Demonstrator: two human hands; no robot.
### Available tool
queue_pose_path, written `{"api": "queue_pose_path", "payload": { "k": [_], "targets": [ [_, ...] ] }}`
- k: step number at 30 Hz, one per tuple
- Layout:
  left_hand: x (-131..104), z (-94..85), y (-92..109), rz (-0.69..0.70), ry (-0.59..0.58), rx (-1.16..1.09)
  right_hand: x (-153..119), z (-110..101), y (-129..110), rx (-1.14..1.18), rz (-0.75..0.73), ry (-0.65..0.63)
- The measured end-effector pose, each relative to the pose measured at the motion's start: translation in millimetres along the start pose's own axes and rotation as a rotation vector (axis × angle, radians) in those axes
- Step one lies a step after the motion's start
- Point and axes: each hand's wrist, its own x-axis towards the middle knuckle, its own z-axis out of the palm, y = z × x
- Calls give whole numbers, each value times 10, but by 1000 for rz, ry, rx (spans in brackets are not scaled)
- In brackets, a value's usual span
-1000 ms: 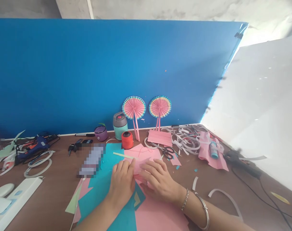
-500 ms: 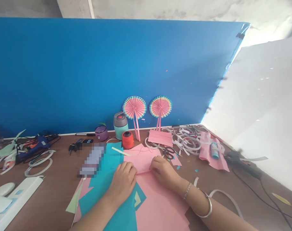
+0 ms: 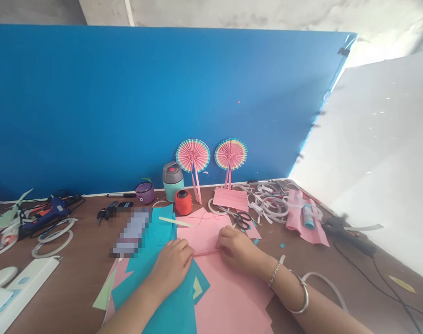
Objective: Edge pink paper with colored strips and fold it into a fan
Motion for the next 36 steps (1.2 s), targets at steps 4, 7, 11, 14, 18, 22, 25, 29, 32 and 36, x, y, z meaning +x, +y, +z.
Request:
{"api": "queue_pose_path", "payload": {
  "k": [4,7,11,14,18,22,25,29,32,36],
  "targets": [
    [21,-104,-13,-141,-11,-183,-3,8,50,99,40,15],
    [29,-125,-53,-175,6,-290,1,2,91,210,99,40],
    [39,-86,-115,-184,59,-351,16,-5,113,251,121,52],
    [50,-50,-141,-205,72,-349,20,7,110,266,144,67],
    [60,-13,-158,-234,76,-342,22,38,104,270,208,79],
    [64,9,-169,-261,70,-313,38,63,106,262,252,71],
    [70,15,-175,-267,64,-291,52,69,108,254,274,55],
    [82,17,-176,-269,52,-283,58,73,111,249,286,32],
    [86,19,-171,-273,36,-279,57,78,112,258,288,31],
    [88,21,-156,-255,27,-243,62,68,94,241,303,7]
  ]
}}
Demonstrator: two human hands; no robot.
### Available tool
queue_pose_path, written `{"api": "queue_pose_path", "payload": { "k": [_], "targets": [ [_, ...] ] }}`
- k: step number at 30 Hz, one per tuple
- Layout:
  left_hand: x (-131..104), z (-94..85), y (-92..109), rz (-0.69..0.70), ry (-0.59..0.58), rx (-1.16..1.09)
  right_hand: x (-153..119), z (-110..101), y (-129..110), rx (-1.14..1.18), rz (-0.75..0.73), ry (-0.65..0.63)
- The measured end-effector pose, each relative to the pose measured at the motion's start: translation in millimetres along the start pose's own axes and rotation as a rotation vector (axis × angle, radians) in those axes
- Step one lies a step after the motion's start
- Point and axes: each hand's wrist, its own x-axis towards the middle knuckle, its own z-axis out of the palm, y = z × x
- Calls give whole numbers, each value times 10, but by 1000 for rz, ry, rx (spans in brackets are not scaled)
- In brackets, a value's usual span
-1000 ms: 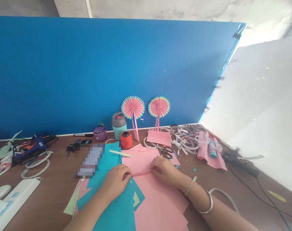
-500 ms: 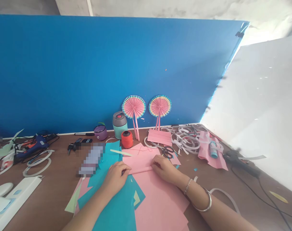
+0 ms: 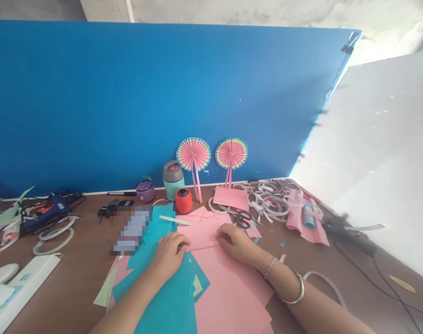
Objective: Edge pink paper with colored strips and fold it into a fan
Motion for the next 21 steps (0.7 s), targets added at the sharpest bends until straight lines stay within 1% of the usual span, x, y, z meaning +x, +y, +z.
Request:
{"api": "queue_pose_path", "payload": {
  "k": [3,6,9,12,15,21],
  "targets": [
    [-8,-1,19,55,0,67,-5,-10,-35,-39,-30,8],
    [-25,5,33,164,3,154,-15,-11,-74,-148,-138,18],
    [-36,33,35,296,-13,242,-23,9,-105,-304,-272,-32],
    [-34,58,40,377,-39,300,-23,36,-113,-393,-384,-82],
    [-31,24,52,381,-43,306,-14,32,-90,-422,-402,-93],
    [-60,-188,37,285,-1,273,-30,-102,-25,-405,-333,-58]
  ]
}}
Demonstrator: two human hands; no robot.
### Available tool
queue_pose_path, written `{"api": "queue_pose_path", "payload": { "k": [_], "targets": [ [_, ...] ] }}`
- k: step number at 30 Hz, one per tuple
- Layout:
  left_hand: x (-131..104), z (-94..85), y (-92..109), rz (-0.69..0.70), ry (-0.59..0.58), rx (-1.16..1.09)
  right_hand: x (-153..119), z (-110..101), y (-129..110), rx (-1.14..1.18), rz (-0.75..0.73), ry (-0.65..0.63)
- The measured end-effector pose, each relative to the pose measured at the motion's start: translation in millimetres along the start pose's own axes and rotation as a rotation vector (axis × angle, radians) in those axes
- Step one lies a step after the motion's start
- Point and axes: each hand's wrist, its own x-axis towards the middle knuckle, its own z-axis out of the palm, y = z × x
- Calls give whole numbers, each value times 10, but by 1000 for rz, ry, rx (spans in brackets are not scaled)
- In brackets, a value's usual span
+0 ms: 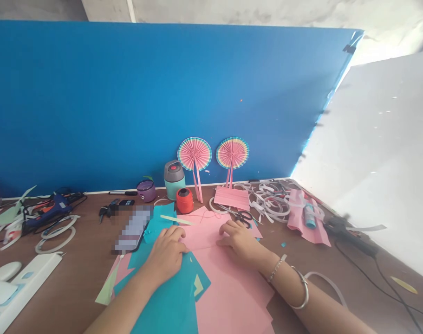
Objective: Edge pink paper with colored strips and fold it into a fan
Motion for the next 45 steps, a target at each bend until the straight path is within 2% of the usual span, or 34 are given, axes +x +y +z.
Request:
{"api": "queue_pose_path", "payload": {
  "k": [4,7,10,13,14,15,17,21,23,26,30,32,35,37,39,42,45],
  "targets": [
    [-5,4,-54,-45,26,-59,-27,-30,2,1,11,-5],
    [16,96,-98,-60,129,-160,-23,-7,6,-20,-20,10],
    [23,146,-131,-109,412,-302,-12,18,37,45,-60,96],
    [-9,111,-133,-217,738,-437,-1,19,61,286,-43,260],
    [-25,92,-125,-244,794,-483,2,14,60,380,-20,313],
    [-41,77,-115,-258,802,-533,5,7,51,463,6,357],
    [-62,70,-80,-259,678,-644,9,-10,12,570,46,422],
    [-37,150,57,-283,251,-844,13,-41,-137,590,-2,489],
    [-2,200,144,-293,161,-927,18,-43,-216,526,-75,465],
    [33,236,242,-324,207,-966,36,-22,-293,353,-154,383],
    [18,224,245,-331,385,-749,47,0,-313,173,-166,284],
    [-3,210,196,-245,520,-589,23,-9,-311,117,-169,321],
    [-30,185,114,-109,666,-278,-49,-25,-330,22,-169,490],
    [-36,170,95,-60,646,-69,-92,-26,-368,-58,-193,593],
    [-29,169,115,-24,541,91,-103,-23,-418,-133,-213,624],
    [-1,203,187,25,339,206,-51,-17,-472,-160,-182,513],
    [32,256,241,59,232,246,27,5,-453,-123,-130,378]
  ]
}}
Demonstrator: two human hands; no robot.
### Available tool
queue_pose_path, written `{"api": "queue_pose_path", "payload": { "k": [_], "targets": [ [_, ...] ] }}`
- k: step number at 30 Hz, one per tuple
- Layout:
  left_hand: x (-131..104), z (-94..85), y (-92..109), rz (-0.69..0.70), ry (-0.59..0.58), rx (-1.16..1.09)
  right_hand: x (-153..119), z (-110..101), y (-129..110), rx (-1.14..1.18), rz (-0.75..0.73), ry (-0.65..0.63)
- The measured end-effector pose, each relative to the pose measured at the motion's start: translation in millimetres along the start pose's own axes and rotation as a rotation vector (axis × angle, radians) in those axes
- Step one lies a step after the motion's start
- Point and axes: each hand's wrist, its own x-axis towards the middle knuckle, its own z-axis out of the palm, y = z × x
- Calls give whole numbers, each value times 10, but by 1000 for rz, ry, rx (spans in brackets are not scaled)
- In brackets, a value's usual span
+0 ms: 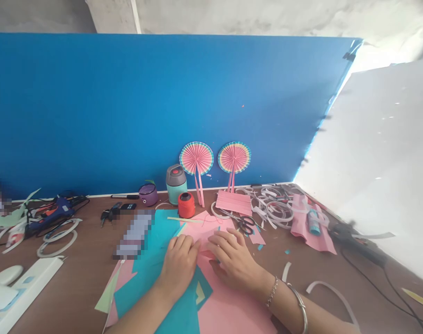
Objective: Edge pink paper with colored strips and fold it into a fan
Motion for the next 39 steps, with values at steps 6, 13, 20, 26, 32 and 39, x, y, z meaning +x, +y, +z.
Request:
{"api": "queue_pose_path", "payload": {
  "k": [6,13,20,26,32,39],
  "targets": [
    [8,33,-34,-12,-116,-48,-26,106,155,-31,50,-138],
    [-47,-2,-145,-47,-156,-152,-69,56,282,45,163,-352],
    [-31,-51,-225,-145,-234,-286,-109,81,343,129,172,-364],
    [-1,-122,-290,-342,-236,-477,-114,75,375,294,278,-287],
    [9,-52,-349,-413,-228,-568,-80,46,400,397,323,-254],
    [4,21,-365,-388,-191,-518,-86,112,417,403,374,-279]
  ]
}}
